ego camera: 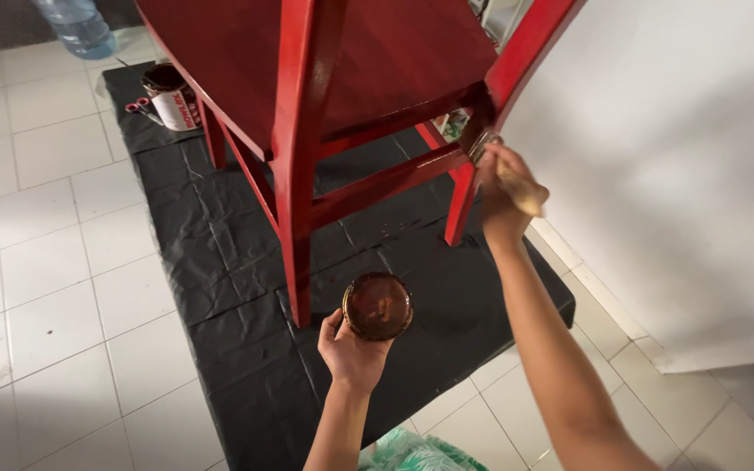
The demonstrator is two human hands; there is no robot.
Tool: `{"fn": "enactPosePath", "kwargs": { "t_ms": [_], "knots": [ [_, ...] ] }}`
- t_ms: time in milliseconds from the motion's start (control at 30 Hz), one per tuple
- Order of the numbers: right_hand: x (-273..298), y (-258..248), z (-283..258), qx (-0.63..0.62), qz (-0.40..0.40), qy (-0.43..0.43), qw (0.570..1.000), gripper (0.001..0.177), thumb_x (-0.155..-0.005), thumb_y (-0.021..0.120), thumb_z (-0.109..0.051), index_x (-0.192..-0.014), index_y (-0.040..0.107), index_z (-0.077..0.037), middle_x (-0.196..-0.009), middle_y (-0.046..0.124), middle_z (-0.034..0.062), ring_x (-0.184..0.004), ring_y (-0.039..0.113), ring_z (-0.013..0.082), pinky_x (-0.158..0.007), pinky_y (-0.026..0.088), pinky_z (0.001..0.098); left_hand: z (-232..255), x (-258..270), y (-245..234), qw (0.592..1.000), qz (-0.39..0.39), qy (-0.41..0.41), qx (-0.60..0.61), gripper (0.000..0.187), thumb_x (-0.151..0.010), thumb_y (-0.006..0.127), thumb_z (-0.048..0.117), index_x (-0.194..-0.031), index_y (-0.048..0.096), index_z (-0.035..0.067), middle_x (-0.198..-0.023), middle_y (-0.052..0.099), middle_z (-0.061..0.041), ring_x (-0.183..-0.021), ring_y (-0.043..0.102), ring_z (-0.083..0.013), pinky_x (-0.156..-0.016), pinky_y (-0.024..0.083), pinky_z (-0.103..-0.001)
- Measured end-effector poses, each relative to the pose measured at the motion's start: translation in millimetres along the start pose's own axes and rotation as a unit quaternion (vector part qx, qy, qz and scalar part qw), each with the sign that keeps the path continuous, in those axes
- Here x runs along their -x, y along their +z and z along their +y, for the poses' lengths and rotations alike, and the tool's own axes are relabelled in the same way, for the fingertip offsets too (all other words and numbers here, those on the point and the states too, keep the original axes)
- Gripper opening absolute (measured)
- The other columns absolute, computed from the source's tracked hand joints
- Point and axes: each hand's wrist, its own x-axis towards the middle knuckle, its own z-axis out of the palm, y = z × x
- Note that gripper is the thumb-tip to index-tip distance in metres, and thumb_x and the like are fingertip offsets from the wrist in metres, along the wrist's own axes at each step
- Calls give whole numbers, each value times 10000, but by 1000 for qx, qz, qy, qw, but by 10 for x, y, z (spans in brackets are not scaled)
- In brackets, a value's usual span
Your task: The person applies a dark brown finish to a red wooden chair using a paintbrush and a small container. They systematically coat the legs, seat, and backrest, repeatedly dipping the brush to maintain coverage.
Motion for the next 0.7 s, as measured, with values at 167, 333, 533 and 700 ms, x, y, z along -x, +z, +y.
{"fn": "enactPosePath", "kwargs": {
  "t_ms": [167, 333, 533, 700],
  "knots": [
    [26, -40, -114, -63, 41, 12, 997, 108, -1051, 705, -103, -1080, 751, -9, -911, 778, 91, -760, 729, 162, -718, 590, 290, 83, 76, 24, 999, 44, 12, 8, 516, -924, 382, 388, -1300, 579, 94, -1419, 558, -148, -1319, 517, -353, -1106, 415, -535],
    [239, -537, 159, -20, 30, -96, 995, 45, -1053, 690, 6, -1087, 717, 19, -1008, 765, 128, -868, 766, 219, -778, 624, 330, 153, 170, -5, 999, 25, 23, 3, 541, -926, 394, 400, -1299, 583, 56, -1419, 556, -166, -1319, 515, -361, -1104, 421, -538],
    [767, -386, 407, 72, -158, -203, 964, 165, -881, 701, -7, -1028, 726, -77, -1124, 761, 164, -953, 754, 295, -753, 619, 351, 88, 137, -5, 1000, 17, 15, 12, 537, -931, 370, 395, -1289, 588, 59, -1410, 562, -162, -1306, 523, -356, -1095, 424, -535],
    [707, -44, 724, 177, -153, -195, 952, 118, -1004, 671, -51, -1121, 685, -48, -1129, 743, 167, -868, 739, 315, -696, 608, 375, -1, 72, -1, 1000, 13, -2, 3, 542, -941, 353, 386, -1287, 597, 48, -1395, 577, -162, -1294, 532, -346, -1086, 436, -523]
  ]
}}
